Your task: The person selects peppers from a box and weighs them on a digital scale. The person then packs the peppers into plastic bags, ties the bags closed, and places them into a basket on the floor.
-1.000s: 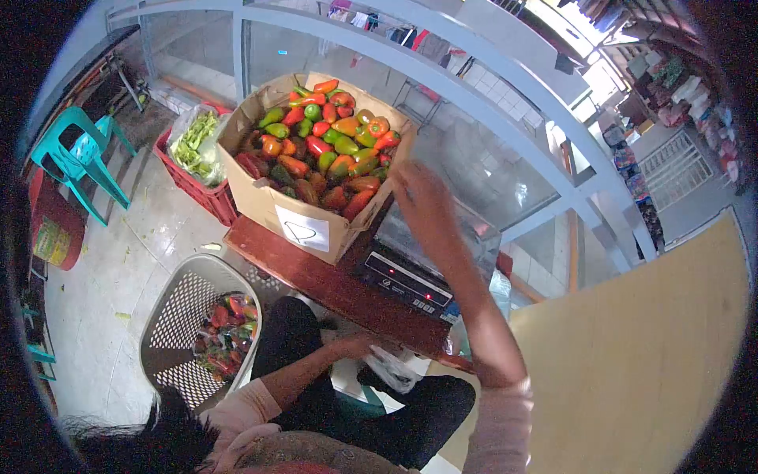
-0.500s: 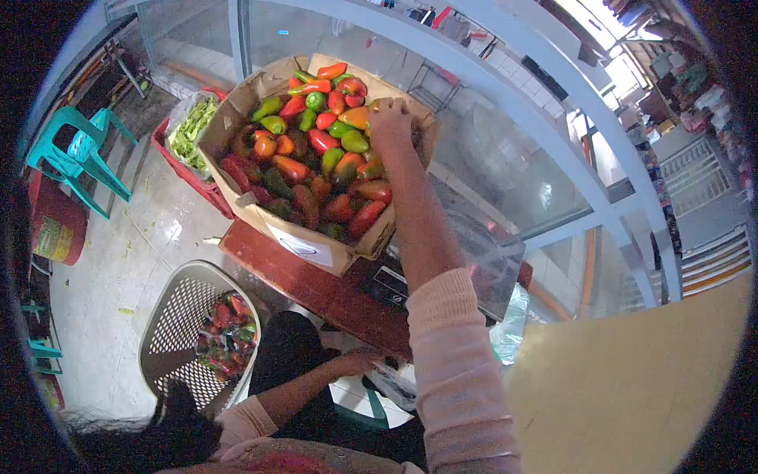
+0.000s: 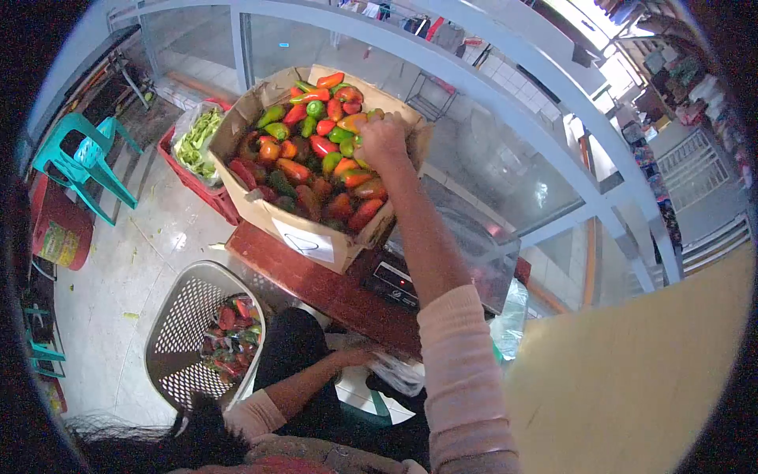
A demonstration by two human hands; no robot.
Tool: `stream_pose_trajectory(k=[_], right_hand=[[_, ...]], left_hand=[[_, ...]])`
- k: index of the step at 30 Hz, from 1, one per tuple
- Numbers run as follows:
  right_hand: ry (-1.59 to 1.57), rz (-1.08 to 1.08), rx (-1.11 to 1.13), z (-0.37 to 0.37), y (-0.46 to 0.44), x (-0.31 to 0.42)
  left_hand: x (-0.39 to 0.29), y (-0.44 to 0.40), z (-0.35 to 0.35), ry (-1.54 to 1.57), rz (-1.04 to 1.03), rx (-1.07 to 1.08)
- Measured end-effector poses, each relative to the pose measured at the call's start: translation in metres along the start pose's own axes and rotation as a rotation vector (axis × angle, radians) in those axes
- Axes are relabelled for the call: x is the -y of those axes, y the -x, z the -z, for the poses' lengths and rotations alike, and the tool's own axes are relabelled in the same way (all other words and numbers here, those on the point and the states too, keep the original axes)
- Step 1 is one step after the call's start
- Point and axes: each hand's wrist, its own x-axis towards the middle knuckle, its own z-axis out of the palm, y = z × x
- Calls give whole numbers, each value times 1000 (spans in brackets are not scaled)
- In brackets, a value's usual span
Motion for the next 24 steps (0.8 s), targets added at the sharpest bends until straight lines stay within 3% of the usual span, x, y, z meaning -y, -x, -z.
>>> stream_pose_trajectory(k=[2, 4, 8, 11, 14, 15, 17, 18, 20, 22, 24], right_hand=[[-160, -56, -112, 7, 13, -7], [-527, -292, -172, 29, 29, -20], [-1283, -751, -399, 94, 75, -50], [-1369, -880, -502, 112, 138, -74], [-950, -907, -485, 60, 211, -108], [-812, -910, -498, 52, 231, -106], [-495, -850, -513, 37, 259, -100], [-342, -813, -517, 33, 268, -96], [-186, -758, -466, 29, 282, -85], [-137, -696, -390, 23, 288, -69], [-167, -634, -283, 22, 296, -54]], left_hand=[[22, -7, -17, -22, -58, -62], [46, -21, -30, 56, -120, -76], [62, -25, -34, -114, -10, -17], [81, -28, -45, -10, -9, -2], [55, -22, -31, -24, -72, 7], [37, -16, -27, 41, 6, 35], [35, -14, -30, -105, -33, 40], [51, -20, -37, -321, -154, 15], [54, -22, -34, -536, -204, 70], [30, -13, -18, -444, -57, 135], [13, -4, -14, -189, 76, 32]])
